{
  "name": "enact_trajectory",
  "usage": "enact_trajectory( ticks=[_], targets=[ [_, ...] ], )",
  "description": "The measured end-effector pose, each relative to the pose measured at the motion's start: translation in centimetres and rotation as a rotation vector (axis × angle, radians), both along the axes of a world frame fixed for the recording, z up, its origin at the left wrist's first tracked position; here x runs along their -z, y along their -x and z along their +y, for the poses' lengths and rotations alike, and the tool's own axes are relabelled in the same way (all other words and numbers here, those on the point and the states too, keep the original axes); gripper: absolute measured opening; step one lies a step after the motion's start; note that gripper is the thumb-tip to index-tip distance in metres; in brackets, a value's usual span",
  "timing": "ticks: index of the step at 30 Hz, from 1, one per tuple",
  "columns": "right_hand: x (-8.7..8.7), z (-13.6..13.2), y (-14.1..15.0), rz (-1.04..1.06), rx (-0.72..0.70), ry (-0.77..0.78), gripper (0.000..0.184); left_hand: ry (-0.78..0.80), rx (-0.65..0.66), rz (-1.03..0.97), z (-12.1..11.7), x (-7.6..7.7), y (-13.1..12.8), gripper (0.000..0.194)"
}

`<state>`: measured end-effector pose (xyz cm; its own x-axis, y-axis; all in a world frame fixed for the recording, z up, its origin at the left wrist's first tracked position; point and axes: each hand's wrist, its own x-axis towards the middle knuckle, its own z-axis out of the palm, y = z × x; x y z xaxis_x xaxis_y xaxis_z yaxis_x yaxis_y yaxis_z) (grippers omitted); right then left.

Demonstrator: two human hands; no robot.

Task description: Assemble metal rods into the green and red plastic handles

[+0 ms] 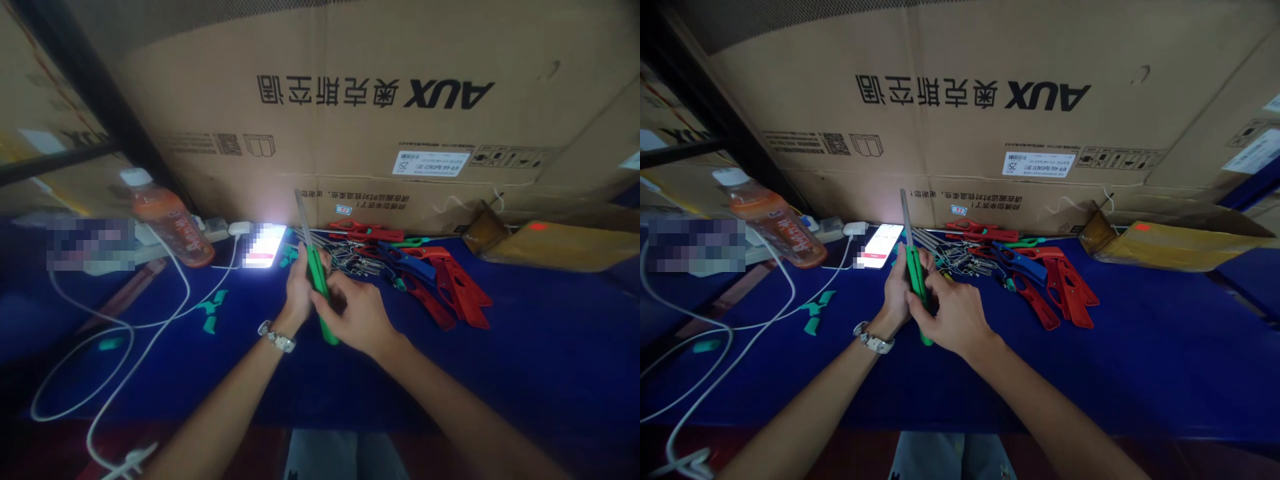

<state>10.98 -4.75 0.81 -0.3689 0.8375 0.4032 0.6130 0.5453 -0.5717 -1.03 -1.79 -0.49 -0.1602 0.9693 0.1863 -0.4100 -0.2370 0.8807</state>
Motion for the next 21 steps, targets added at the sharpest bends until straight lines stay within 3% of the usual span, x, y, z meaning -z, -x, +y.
enact_trajectory(
  ticks=[9,16,21],
  targets=[
    [0.34,-0.15,0.28,0.008,0.208,-0.158,0.013,0.005,0.031,-0.003,-0.16,0.08,-0.05,0.050],
    [0.28,-0.05,0.50,0.048,0.213,-0.177,0.017,-0.090,-0.069,0.010,-0.40,-0.33,-0.33,0.043],
    [0.41,0.34,0.25,0.052,0.182,-0.215,0.018,-0.110,-0.067,0.026,-0.28,-0.15,-0.43,0.042]
  ],
)
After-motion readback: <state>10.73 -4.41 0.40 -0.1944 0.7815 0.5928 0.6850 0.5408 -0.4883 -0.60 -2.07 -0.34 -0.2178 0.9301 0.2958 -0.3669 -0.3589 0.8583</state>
